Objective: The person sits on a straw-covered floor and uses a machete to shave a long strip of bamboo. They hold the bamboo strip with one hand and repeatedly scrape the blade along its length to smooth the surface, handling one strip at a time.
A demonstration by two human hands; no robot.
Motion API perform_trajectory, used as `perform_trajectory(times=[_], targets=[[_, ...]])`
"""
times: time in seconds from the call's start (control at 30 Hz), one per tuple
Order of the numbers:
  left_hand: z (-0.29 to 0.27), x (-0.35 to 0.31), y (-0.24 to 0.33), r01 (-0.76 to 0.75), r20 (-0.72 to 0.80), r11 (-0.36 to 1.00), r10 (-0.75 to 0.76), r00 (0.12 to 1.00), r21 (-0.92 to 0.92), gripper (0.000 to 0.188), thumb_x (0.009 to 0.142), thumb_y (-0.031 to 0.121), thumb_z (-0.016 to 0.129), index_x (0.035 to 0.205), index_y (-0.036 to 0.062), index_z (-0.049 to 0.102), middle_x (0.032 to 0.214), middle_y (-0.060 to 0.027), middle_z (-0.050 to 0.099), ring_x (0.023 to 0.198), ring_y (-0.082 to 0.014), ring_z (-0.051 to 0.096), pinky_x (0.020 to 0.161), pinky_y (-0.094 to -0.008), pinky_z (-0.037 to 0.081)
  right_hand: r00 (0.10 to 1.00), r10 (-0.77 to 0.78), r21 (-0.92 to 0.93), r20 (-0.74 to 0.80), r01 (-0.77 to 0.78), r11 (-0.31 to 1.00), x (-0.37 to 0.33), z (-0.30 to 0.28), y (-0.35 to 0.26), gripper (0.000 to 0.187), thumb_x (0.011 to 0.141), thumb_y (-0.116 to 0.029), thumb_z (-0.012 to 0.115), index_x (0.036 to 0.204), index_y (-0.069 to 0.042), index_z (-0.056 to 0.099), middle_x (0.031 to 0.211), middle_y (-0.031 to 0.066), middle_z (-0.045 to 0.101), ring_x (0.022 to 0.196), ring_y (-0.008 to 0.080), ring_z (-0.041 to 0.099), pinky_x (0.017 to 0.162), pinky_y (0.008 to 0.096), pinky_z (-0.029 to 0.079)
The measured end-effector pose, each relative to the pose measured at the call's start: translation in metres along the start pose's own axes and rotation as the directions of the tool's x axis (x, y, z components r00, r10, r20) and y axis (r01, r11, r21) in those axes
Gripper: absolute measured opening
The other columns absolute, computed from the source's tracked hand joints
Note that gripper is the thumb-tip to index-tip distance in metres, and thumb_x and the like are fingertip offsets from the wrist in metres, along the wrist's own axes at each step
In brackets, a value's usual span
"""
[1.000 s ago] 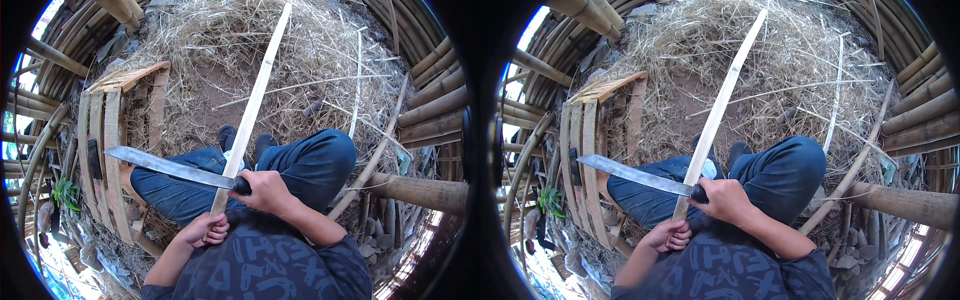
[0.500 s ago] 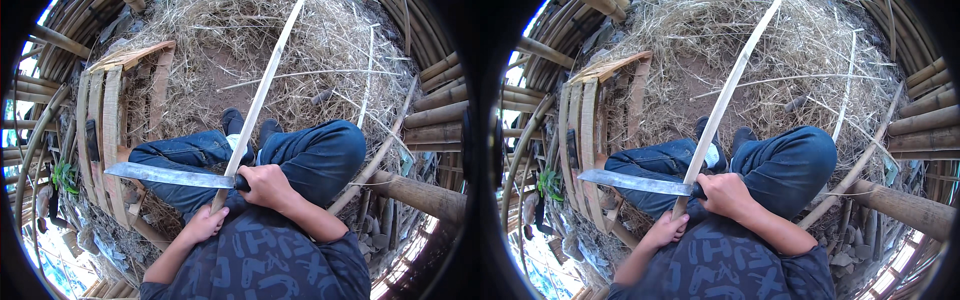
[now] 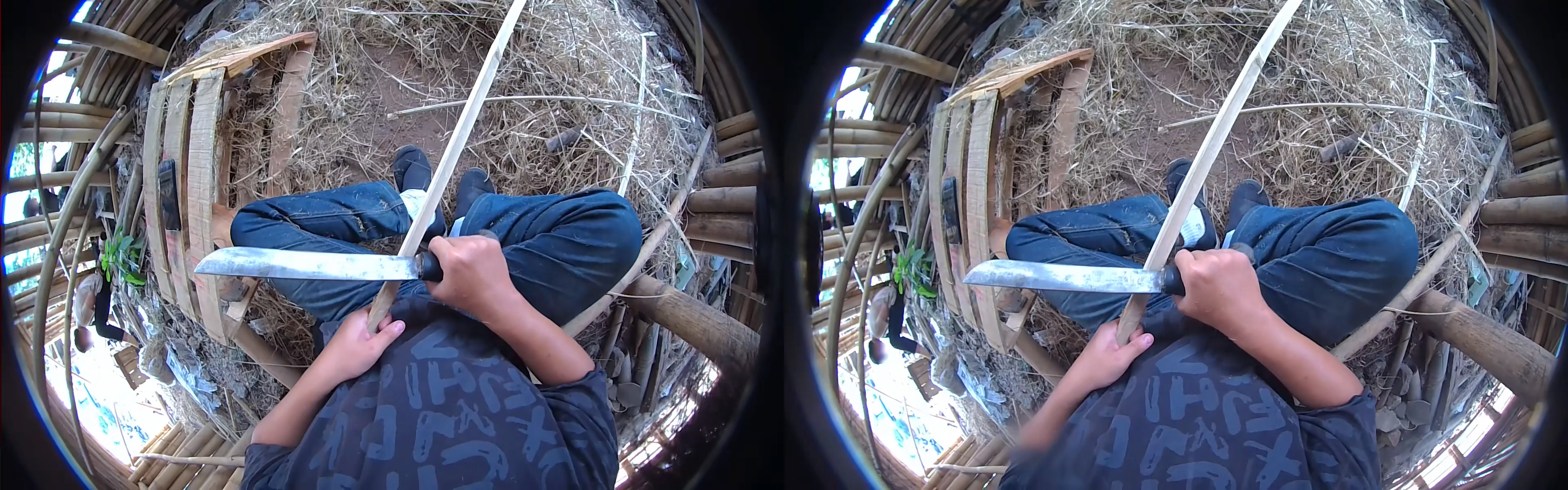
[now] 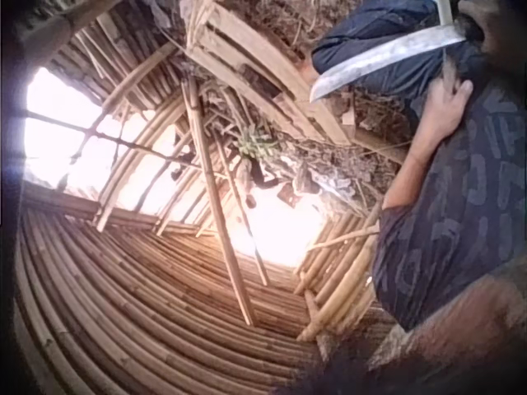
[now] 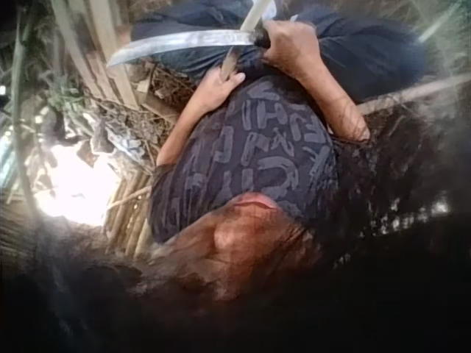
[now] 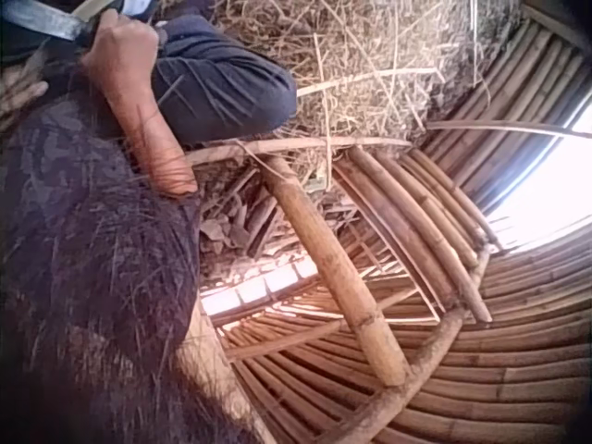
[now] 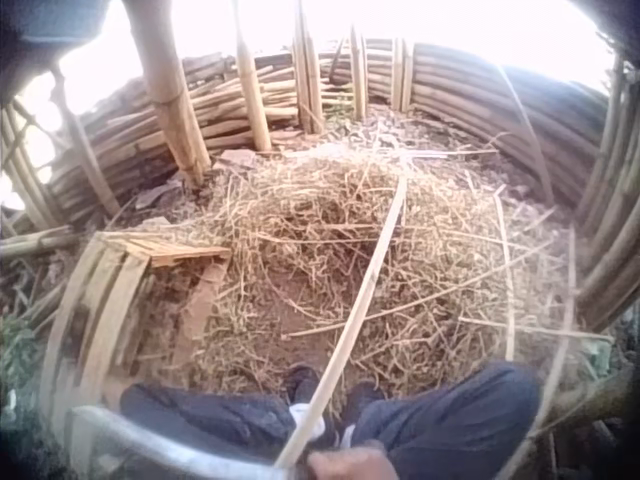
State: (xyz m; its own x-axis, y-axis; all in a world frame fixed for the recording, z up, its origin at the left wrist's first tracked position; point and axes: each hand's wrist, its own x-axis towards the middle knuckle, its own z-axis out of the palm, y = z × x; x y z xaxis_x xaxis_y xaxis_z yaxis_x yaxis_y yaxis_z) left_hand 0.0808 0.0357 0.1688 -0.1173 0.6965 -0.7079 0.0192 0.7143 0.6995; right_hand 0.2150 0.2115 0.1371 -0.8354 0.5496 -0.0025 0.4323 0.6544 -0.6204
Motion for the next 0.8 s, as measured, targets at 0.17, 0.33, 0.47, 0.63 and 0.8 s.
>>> perform_trajectory(times=[0.17,0.33,0.47,0.63,0.8], targets=[[-0.001,0.000,0.002,0.065,-0.010,0.998,-0.066,0.998,-0.019,0.032,0.089,0.021,0.065,0.072,0.0096,0.041,0.066,0.0058,0.036,0.064,-0.0060,0.033,0.056,-0.0263,0.033,1.000,0.029,-0.065,0.003,-0.029,0.998,-0.001,0.000,0.014,0.022,0.062,-0.020,0.073,0.067,-0.005,0.057,0.064,0.0132,0.063,0.060,0.0301,0.065,0.058,0.0396,0.051],[-0.002,0.003,-0.007,0.017,0.017,1.000,-0.017,1.000,0.005,0.031,0.092,0.022,0.062,0.072,0.0093,0.041,0.065,0.0064,0.037,0.062,-0.0055,0.034,0.055,-0.0258,0.033,1.000,0.017,-0.115,-0.012,-0.019,0.993,-0.001,0.000,0.014,0.020,0.062,-0.017,0.071,0.068,-0.006,0.056,0.064,0.0130,0.063,0.061,0.0301,0.064,0.059,0.0397,0.050],[-0.003,0.002,-0.009,0.063,0.037,0.983,-0.057,0.998,-0.173,0.030,0.097,0.026,0.056,0.075,0.0088,0.043,0.064,0.0067,0.039,0.059,-0.0043,0.036,0.052,-0.0247,0.032,1.000,0.018,-0.143,-0.020,-0.020,0.990,0.000,0.003,0.016,0.019,0.062,-0.016,0.070,0.067,-0.007,0.055,0.064,0.0123,0.062,0.061,0.0301,0.064,0.058,0.0401,0.050],[-0.005,0.002,-0.013,0.030,0.047,0.977,-0.021,0.999,-0.210,0.030,0.099,0.028,0.053,0.077,0.0088,0.045,0.064,0.0073,0.041,0.057,-0.0034,0.036,0.050,-0.0231,0.032,0.998,0.025,-0.150,-0.051,-0.032,0.988,-0.001,0.002,0.017,0.017,0.063,-0.015,0.069,0.067,-0.007,0.054,0.064,0.0119,0.062,0.061,0.0302,0.064,0.059,0.0402,0.049],[-0.005,0.002,-0.014,-0.016,0.040,0.983,0.024,0.999,-0.181,0.030,0.099,0.028,0.053,0.077,0.0094,0.045,0.064,0.0073,0.041,0.055,-0.0029,0.035,0.048,-0.0228,0.031,0.999,0.024,-0.175,-0.041,-0.031,0.984,0.001,0.001,0.017,0.016,0.063,-0.014,0.069,0.067,-0.008,0.055,0.064,0.0115,0.062,0.061,0.0299,0.064,0.059,0.0398,0.049]])
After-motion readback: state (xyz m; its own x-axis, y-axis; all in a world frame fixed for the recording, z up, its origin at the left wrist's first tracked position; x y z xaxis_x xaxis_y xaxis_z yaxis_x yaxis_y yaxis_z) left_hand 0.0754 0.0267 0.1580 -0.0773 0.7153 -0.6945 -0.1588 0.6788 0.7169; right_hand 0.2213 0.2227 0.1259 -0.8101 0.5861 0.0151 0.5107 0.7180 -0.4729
